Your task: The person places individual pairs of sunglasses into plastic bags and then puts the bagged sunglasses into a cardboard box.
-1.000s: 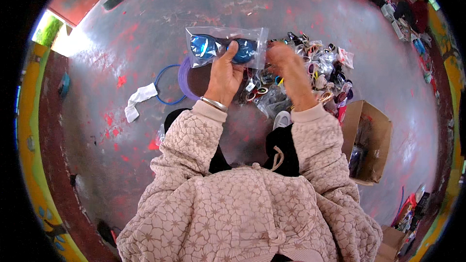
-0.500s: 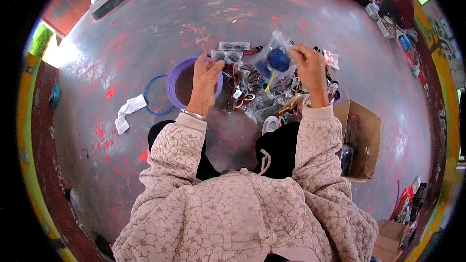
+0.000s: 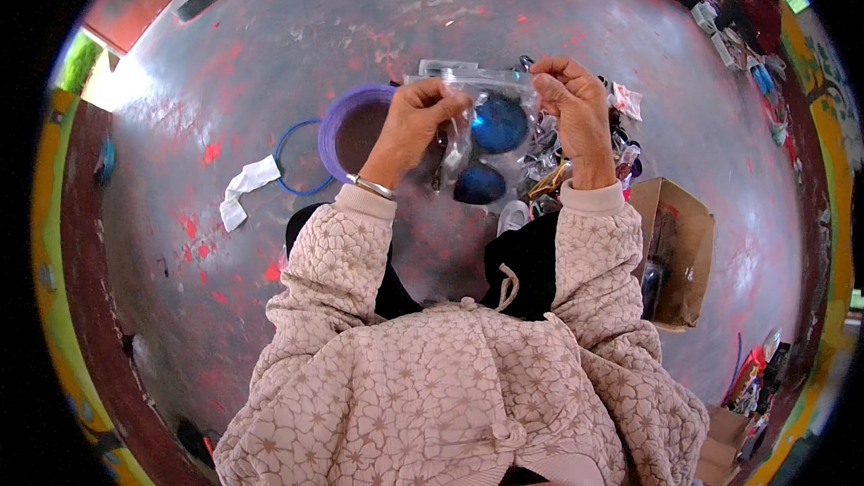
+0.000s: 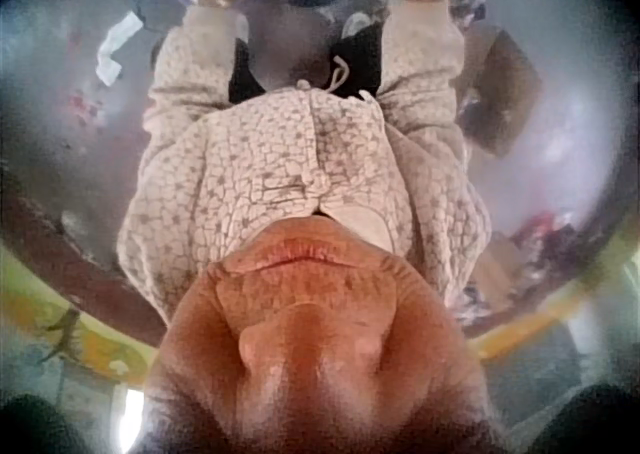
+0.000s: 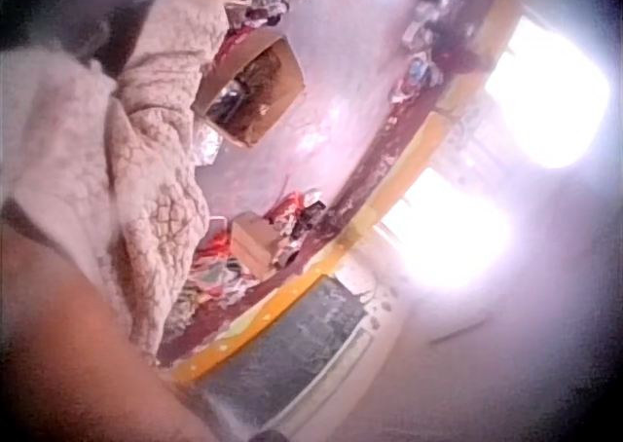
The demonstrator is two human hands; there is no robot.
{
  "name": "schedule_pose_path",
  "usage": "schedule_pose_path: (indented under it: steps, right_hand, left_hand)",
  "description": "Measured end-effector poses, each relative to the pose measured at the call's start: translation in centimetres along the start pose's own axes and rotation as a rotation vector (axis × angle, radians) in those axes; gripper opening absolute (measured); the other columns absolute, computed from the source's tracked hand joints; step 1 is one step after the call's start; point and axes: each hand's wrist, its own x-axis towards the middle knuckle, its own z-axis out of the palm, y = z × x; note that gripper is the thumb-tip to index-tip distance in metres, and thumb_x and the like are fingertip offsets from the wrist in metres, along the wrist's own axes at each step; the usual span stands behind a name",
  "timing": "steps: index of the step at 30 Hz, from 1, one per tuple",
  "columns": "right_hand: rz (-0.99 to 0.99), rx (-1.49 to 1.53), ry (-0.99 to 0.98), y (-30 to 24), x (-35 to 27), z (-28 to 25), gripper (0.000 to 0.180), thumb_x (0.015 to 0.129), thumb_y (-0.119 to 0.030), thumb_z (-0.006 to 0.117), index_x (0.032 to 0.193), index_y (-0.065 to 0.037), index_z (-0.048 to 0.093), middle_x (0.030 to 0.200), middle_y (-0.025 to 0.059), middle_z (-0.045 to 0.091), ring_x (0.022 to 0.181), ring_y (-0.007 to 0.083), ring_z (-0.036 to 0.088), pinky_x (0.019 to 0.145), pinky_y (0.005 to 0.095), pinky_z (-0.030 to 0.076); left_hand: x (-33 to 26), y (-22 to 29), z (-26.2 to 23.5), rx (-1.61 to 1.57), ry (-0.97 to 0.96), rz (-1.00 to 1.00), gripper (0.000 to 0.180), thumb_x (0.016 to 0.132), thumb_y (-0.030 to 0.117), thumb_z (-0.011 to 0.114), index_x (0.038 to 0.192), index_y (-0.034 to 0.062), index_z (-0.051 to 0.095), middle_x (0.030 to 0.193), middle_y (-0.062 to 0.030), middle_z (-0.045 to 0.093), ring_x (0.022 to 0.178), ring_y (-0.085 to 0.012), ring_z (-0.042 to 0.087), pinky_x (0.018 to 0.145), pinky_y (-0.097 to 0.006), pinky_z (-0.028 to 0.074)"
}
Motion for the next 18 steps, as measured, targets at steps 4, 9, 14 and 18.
schedule_pose_path:
  steps: [4, 9, 14, 18]
  right_hand:
    - [0.083, 0.257, -0.026, 1.1, 0.1, 1.7, 0.016, 0.076, -0.006, 0.063, 0.089, 0.003, 0.062, 0.077, 0.0009, 0.06, 0.07, 0.0075, 0.054, 0.066, 0.0197, 0.042]
    - [-0.041, -0.006, 0.107, 1.8, -0.1, 2.7, 0.008, 0.076, -0.005, 0.063, 0.081, 0.002, 0.064, 0.072, 0.0031, 0.062, 0.065, 0.0069, 0.055, 0.061, 0.0192, 0.043]
    - [-0.071, -0.102, 0.086, 1.7, -0.3, 2.3, 0.004, 0.074, -0.002, 0.065, 0.077, 0.001, 0.064, 0.068, 0.003, 0.062, 0.063, 0.0057, 0.054, 0.058, 0.0185, 0.044]
    - [-0.027, -0.036, 0.075, 1.7, -0.3, 1.8, 0.006, 0.072, -0.001, 0.066, 0.077, 0.001, 0.063, 0.07, 0.0023, 0.062, 0.063, 0.0063, 0.054, 0.059, 0.0192, 0.044]
  left_hand:
    - [-0.4, 0.9, 0.6, -0.029, 0.143, 0.095, 0.012, 0.081, 0.011, 0.061, 0.073, 0.005, 0.056, 0.07, 0.0017, 0.056, 0.06, -0.0054, 0.049, 0.054, -0.02, 0.04]
    - [-0.8, 1.7, 1.2, 0.661, 0.323, 0.395, 0.019, 0.079, 0.01, 0.063, 0.067, 0.0022, 0.05, 0.059, 0.0001, 0.053, 0.053, -0.006, 0.043, 0.047, -0.022, 0.035]
    - [-1.3, 3.3, 0.9, 0.549, 0.278, 0.24, 0.012, 0.078, 0.006, 0.063, 0.071, 0.0009, 0.054, 0.062, 0.0005, 0.054, 0.056, -0.0064, 0.045, 0.052, -0.022, 0.037]
    - [-0.9, 2.7, 1.4, 0.182, 0.18, 0.196, 0.008, 0.08, 0.01, 0.062, 0.08, 0.002, 0.061, 0.072, 0.0007, 0.059, 0.065, -0.007, 0.053, 0.06, -0.021, 0.042]
